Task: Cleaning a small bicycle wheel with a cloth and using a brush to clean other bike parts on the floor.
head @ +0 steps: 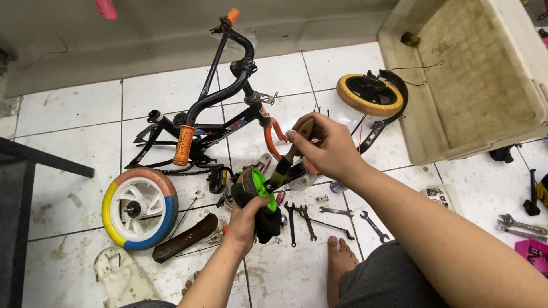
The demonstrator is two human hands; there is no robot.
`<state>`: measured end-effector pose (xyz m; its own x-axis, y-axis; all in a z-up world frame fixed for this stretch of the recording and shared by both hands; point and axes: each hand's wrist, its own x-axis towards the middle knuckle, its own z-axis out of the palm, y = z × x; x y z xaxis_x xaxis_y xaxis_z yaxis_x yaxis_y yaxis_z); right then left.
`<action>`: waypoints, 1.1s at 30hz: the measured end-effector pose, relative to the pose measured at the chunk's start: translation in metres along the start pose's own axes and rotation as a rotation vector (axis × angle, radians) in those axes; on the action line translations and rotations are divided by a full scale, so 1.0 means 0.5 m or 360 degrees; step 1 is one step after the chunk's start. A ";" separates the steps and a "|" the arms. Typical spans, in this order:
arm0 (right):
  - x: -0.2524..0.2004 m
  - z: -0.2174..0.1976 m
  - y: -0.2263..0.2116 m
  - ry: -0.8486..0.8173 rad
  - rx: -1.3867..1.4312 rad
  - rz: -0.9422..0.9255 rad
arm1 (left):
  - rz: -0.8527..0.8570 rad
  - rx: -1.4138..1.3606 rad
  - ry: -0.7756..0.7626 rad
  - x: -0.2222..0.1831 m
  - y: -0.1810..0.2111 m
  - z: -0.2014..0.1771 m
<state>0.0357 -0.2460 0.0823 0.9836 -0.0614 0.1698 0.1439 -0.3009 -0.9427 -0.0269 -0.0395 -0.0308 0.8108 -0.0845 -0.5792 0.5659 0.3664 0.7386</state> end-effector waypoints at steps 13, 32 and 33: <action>0.036 -0.067 0.025 -0.0096 -0.0373 0.0063 | 0.0459 0.0568 -0.0196 -0.031 0.095 0.084; 0.063 -0.123 0.074 -0.0128 -0.0510 0.0185 | 0.0621 0.0646 -0.0179 0.014 0.050 0.104; 0.064 -0.129 0.081 -0.0108 -0.0538 0.0204 | 0.0637 0.0657 -0.0173 0.011 0.055 0.108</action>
<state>0.0659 -0.3216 0.0681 0.9979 -0.0588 0.0264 -0.0136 -0.5929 -0.8052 0.0011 -0.0800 0.0048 0.9718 -0.1163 -0.2051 0.2065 0.0001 0.9784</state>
